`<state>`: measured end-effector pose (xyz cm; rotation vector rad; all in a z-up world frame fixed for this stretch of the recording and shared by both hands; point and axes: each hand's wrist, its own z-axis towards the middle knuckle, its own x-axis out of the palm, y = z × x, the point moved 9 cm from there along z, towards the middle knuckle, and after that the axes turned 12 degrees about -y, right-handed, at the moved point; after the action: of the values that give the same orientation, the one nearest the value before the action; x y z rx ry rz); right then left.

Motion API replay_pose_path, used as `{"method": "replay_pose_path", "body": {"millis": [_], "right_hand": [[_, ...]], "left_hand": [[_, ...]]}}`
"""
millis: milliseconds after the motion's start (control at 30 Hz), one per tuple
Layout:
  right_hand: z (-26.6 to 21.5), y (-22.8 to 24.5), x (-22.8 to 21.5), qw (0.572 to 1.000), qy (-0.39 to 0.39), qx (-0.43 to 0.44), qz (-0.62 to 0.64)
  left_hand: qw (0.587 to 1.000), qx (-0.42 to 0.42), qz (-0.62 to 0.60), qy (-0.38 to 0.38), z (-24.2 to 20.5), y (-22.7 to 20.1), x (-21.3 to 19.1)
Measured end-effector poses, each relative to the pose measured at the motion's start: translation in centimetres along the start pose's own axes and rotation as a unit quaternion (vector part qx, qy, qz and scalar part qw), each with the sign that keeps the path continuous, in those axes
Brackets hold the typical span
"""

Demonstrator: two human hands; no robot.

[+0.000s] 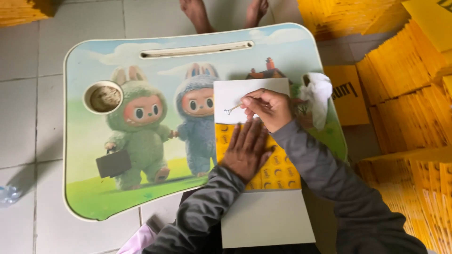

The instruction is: The person sits on the floor with a small tray-table and folds yellow printed paper envelopes. They apply glue to the flap with a small brush, press the flap closed, wipe the envelope with a cloth, and place the finished envelope onto a stack beside them.

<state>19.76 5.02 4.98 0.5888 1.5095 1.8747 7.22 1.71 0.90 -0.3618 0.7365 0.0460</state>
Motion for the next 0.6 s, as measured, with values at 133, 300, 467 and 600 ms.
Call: {"method": "replay_pose_path", "body": {"millis": [133,300,467,600], "right_hand": [[1.5,-1.2,2.2,0.997,0.029,-0.029,-0.065],[4.4,-1.6,3.0,0.993,0.020,-0.071,-0.096],[5.4,-1.0,3.6,0.986,0.040,-0.101,-0.127],[2.9,-0.6,3.8,0.977,0.084,-0.098,-0.171]], "left_hand": [[1.000,-0.016,0.000,0.019,-0.5,0.4,0.9],[0.999,-0.023,-0.002,0.033,-0.4,0.1,0.6],[0.998,-0.028,-0.015,0.046,-0.5,0.2,0.9],[0.998,-0.032,-0.034,0.044,-0.7,0.3,1.2]]}}
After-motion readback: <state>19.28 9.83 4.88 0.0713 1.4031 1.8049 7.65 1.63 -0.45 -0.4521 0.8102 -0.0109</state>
